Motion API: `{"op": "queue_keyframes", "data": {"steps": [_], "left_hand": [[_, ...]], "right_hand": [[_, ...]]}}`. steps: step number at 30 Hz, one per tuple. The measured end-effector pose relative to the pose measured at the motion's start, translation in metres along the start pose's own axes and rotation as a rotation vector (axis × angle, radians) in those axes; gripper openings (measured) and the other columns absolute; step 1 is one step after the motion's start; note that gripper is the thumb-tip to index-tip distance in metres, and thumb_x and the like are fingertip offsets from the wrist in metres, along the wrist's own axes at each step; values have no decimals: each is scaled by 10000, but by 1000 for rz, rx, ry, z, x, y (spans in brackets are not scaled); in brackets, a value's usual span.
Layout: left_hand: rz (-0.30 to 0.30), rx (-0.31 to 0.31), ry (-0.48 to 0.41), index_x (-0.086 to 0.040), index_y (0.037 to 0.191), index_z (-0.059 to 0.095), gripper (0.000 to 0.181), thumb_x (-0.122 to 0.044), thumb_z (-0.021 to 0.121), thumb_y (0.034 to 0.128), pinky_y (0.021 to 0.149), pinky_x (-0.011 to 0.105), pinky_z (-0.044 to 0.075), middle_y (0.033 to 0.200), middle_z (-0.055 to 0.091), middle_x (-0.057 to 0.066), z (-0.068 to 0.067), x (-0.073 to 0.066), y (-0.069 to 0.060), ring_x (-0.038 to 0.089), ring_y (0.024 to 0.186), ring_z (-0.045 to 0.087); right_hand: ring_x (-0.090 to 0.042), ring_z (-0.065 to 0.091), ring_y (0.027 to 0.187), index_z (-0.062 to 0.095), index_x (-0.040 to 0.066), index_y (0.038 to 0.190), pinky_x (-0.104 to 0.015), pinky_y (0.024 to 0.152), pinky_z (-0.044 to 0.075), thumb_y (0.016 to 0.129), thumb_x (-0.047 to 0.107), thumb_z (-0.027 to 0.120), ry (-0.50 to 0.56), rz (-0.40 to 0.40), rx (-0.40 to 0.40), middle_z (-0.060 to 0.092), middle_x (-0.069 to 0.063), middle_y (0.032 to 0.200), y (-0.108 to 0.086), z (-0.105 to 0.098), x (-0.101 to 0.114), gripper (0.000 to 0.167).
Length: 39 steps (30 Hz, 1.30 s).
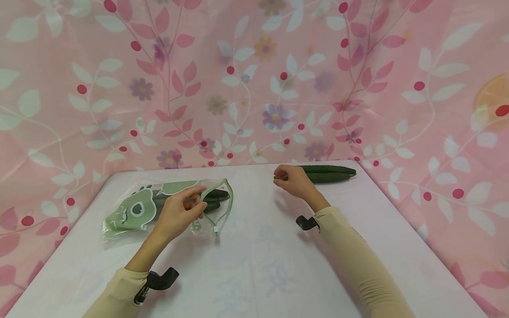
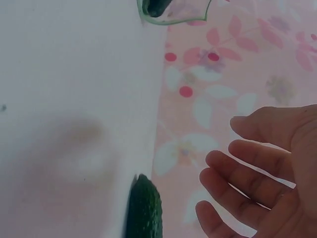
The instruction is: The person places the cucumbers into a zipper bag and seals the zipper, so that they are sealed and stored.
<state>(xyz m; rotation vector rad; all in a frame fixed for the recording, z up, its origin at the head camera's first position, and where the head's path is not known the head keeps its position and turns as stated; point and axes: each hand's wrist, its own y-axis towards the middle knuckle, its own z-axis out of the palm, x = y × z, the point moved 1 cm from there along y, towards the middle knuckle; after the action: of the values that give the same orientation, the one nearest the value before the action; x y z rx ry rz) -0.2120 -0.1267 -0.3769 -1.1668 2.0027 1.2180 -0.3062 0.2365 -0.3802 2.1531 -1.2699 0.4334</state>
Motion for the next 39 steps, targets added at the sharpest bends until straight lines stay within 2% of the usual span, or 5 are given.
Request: {"op": "queue_keyframes", "data": {"steps": [5,12,20,32,39], "left_hand": [[-7,6,-4,19,1316,675,407,-26,742,917,461,268,431,822,613,27,0,-1,-1,132,572,658],[-18,14,-2,-6,1317,679,395,-55,740,930,481,277,440,828,617,22,1,-2,0,215,599,686],[-21,22,-2,-1,1320,674,395,-59,740,935,483,278,445,834,618,26,1,-4,0,134,587,669],[-15,1,-11,17,1318,674,421,-15,751,905,470,246,418,823,616,38,0,-3,0,158,580,669],[-28,3,-18,12,1323,673,428,-12,753,904,471,246,417,830,612,40,1,-2,-1,307,618,693]], "right_hand": [[-324,664,1069,711,39,1161,-525,924,516,974,129,738,-28,39,10,710,-158,1135,-2,-5,-10,209],[-353,652,1090,701,6,1181,-561,950,489,981,139,732,-65,87,6,708,-146,1137,-4,-17,-29,242],[-397,635,1125,676,-44,1212,-576,973,471,983,128,713,-103,137,5,694,-206,1170,-5,-32,-49,289],[-465,573,1221,666,-62,1240,-613,1019,433,999,132,682,-151,194,-4,652,-277,1257,-8,-56,-69,310],[-485,531,1265,635,-68,1294,-630,1030,414,1012,128,656,-148,236,0,616,-299,1313,-19,-66,-86,344]]}}
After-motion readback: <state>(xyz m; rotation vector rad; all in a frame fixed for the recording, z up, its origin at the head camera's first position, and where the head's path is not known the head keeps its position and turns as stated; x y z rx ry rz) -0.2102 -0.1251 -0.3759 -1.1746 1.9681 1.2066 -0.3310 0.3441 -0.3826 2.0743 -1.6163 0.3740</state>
